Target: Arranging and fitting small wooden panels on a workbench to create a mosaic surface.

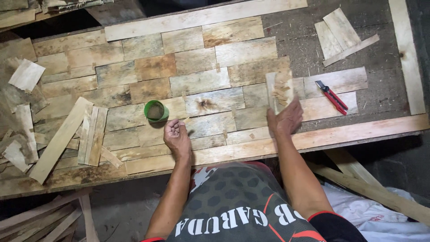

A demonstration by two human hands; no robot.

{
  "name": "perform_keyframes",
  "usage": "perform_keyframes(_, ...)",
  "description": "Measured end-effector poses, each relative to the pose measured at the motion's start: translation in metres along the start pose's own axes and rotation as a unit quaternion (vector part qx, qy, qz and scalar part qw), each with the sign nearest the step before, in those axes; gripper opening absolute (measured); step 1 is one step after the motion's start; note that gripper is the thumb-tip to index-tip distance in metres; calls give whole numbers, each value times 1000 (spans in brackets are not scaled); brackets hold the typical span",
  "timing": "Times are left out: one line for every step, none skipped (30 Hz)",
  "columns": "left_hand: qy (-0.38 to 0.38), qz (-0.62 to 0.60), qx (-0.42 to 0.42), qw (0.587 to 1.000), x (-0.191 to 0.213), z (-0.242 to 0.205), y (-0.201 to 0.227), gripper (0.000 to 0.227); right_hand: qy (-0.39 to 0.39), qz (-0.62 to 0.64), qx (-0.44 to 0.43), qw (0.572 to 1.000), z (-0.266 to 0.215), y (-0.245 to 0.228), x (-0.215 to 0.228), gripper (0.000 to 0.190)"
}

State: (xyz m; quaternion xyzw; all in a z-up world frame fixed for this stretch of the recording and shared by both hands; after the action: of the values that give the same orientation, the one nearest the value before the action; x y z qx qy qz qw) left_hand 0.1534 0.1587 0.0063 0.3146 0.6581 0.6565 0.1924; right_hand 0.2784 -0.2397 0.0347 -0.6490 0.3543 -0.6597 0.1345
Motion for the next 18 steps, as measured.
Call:
perform_keyframes(-10, 14, -1, 1000, -3, -1, 0, 19, 15, -4, -25, 1000, 2, 8, 6, 115)
perform_keyframes(-20, 27, -2, 999, -6, -2, -1, 18, 30, -8, -49, 998, 4, 16, 12, 117)
perform_keyframes(-20, 28, -2, 999, -13, -5, 5, 18, 29, -8, -49, 998, 7, 22, 16, 117)
perform_keyframes(-42, -6, 57, 997, -22, -8, 3, 17, 44, -14, -46, 998, 9, 28, 22, 116)
perform_keyframes(-64, -41, 116, 990, -31, -11, 1, 16, 59, -19, -43, 997, 12, 33, 27, 114)
perform_keyframes(-62, -40, 116, 991, -37, -11, -7, 16, 58, -19, -42, 997, 15, 40, 27, 114)
perform_keyframes(-71, -18, 141, 987, -44, -12, -20, 16, 62, -24, -37, 997, 17, 46, 28, 114)
perform_keyframes(-80, 4, 165, 983, -51, -13, -32, 16, 67, -29, -32, 997, 20, 52, 28, 114)
perform_keyframes(-78, 4, 165, 983, -59, -14, -27, 16, 66, -29, -32, 997, 21, 56, 28, 114)
perform_keyframes(-99, -1, 203, 974, -71, -17, -27, 19, 63, -28, -29, 997, 23, 60, 27, 114)
perform_keyframes(-120, -5, 241, 963, -82, -22, -27, 21, 60, -27, -27, 997, 24, 64, 26, 114)
perform_keyframes(-118, -4, 242, 963, -89, -23, -31, 21, 59, -28, -27, 997, 23, 65, 26, 114)
perform_keyframes(-139, -29, 258, 956, -101, -26, -36, 22, 53, -26, -16, 998, 24, 65, 25, 115)
perform_keyframes(-159, -54, 274, 947, -112, -28, -41, 23, 47, -24, -5, 999, 24, 64, 24, 116)
perform_keyframes(-157, -54, 274, 947, -119, -30, -38, 23, 46, -24, -4, 999, 21, 56, 25, 116)
perform_keyframes(-173, -60, 284, 941, -129, -33, -37, 22, 54, -38, 5, 998, 18, 46, 28, 117)
perform_keyframes(-190, -67, 293, 935, -138, -36, -36, 22, 62, -52, 14, 997, 15, 36, 30, 117)
perform_keyframes(-188, -67, 293, 935, -144, -39, -27, 22, 60, -52, 15, 997, 16, 36, 23, 117)
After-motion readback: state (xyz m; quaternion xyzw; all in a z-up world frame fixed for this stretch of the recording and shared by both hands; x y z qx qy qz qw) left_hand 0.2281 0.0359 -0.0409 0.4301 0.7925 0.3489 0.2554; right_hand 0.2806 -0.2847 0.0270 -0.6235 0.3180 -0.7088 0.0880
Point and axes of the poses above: each hand's wrist, its own z-axis towards the middle knuckle, its own x-axis out of the back of the hand, y = z × x, the point moved 7 cm from there along z, towards the middle knuckle, and after that the axes turned 11 degrees about z, right-handed, at the moved point
